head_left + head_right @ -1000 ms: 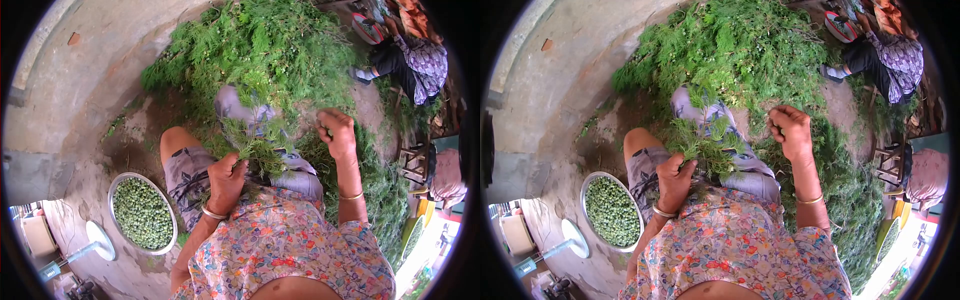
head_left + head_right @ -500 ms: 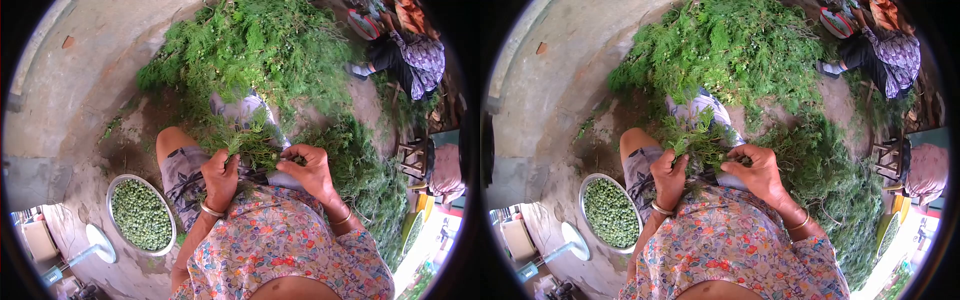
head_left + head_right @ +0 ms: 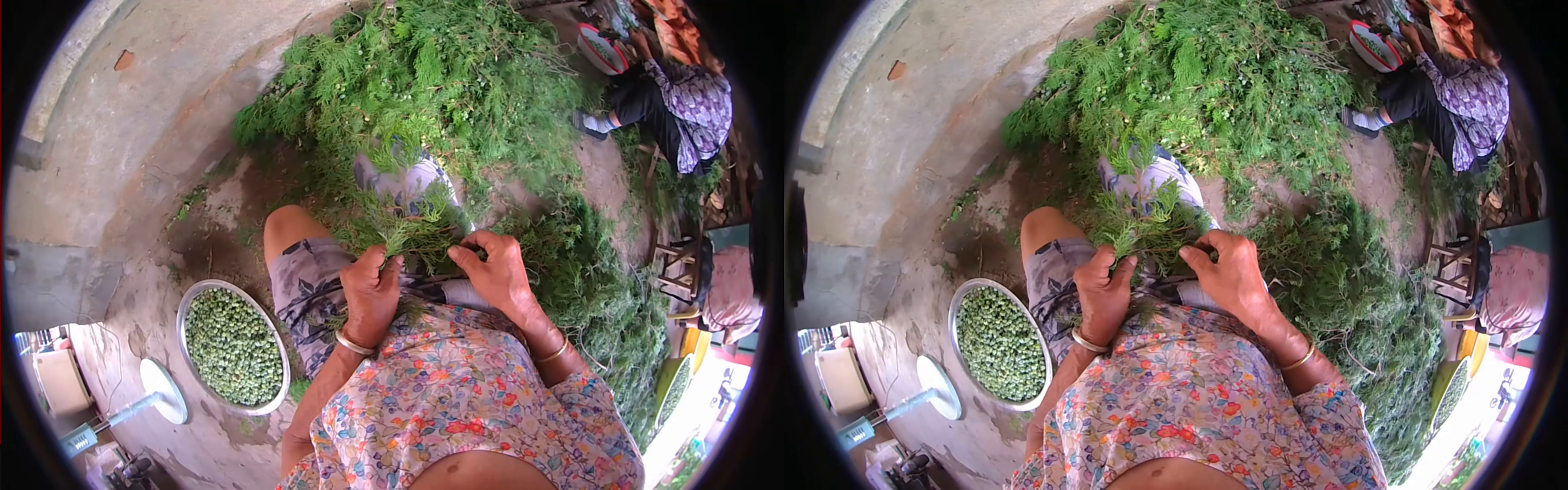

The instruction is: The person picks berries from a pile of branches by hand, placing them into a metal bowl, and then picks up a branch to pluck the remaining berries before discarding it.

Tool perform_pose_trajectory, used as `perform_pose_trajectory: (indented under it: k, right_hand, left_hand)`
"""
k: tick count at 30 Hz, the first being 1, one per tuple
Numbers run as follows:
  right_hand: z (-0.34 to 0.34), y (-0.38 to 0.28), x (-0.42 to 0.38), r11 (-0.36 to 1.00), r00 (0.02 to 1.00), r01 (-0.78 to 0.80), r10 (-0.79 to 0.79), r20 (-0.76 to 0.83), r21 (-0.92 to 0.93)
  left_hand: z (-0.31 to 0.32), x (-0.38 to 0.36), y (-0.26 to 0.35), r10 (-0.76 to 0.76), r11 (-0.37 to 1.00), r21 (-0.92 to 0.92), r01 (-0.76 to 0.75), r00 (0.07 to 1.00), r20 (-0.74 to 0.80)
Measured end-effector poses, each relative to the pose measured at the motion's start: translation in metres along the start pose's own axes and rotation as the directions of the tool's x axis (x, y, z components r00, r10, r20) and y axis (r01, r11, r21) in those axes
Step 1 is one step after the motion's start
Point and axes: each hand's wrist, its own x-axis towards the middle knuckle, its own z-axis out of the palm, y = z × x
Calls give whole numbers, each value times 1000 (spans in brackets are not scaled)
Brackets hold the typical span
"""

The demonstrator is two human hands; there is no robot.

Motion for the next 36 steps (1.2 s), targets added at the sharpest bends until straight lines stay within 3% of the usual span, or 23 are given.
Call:
perform_pose_trajectory:
  k: [3, 6, 7, 8, 9, 11, 12, 13, 16, 21, 24, 26, 29, 32, 36]
  right_hand:
    - [0, 1, 2, 999, 999, 43, -44, -22, -23]
    - [-6, 0, 2, 997, 999, 37, -39, 28, 74]
    - [-11, -3, 5, 935, 975, -185, 135, 178, 302]
    - [-15, -4, 7, 779, 897, -413, 259, 357, 472]
    - [-16, -3, 8, 779, 897, -413, 260, 358, 471]
    - [-20, 0, 10, 468, 840, -542, 309, 445, 698]
    - [-26, 9, 15, 350, 837, -548, 222, 501, 760]
    - [-31, 12, 16, 196, 860, -501, 223, 459, 843]
    - [-44, 30, 24, 8, 869, -460, 208, 449, 888]
    - [-44, 28, 17, 122, 884, -434, 249, 396, 892]
    - [-35, 14, 9, 370, 910, -397, 276, 309, 840]
    - [-29, 11, 6, 423, 912, -400, 267, 310, 813]
    - [-22, 11, 4, 488, 920, -390, 225, 320, 781]
    - [-15, 5, 1, 762, 962, -267, 175, 209, 590]
    - [-3, 2, 0, 902, 993, -103, 71, 90, 419]
  left_hand:
    - [0, -1, -1, -35, 999, -19, 35, 999, 0]
    - [-2, -1, 0, -70, 997, 39, 70, 997, 16]
    - [-2, -2, -3, -65, 997, 33, 65, 998, 8]
    - [-1, -2, -5, -60, 998, 27, 60, 998, -1]
    - [-1, -3, -6, -61, 998, 26, 61, 998, -1]
    - [0, -4, -9, -18, 999, 40, 17, 999, 36]
    - [-1, -4, -12, -18, 999, 38, 17, 999, 36]
    - [-2, -4, -18, -41, 999, 24, 40, 999, 13]
    - [-6, -3, -17, -90, 996, -28, 90, 996, -5]
    - [-9, -2, -22, -143, 982, -117, 148, 988, 51]
    - [-8, -1, -20, -162, 963, -215, 165, 986, 32]
    - [-8, 0, -15, -265, 922, -279, 269, 963, 53]
    - [-7, -3, -26, -232, 927, -289, 238, 971, 57]
    - [-8, -2, -19, -283, 914, -281, 294, 956, 80]
    - [-8, -2, -20, -238, 930, -271, 248, 969, 68]
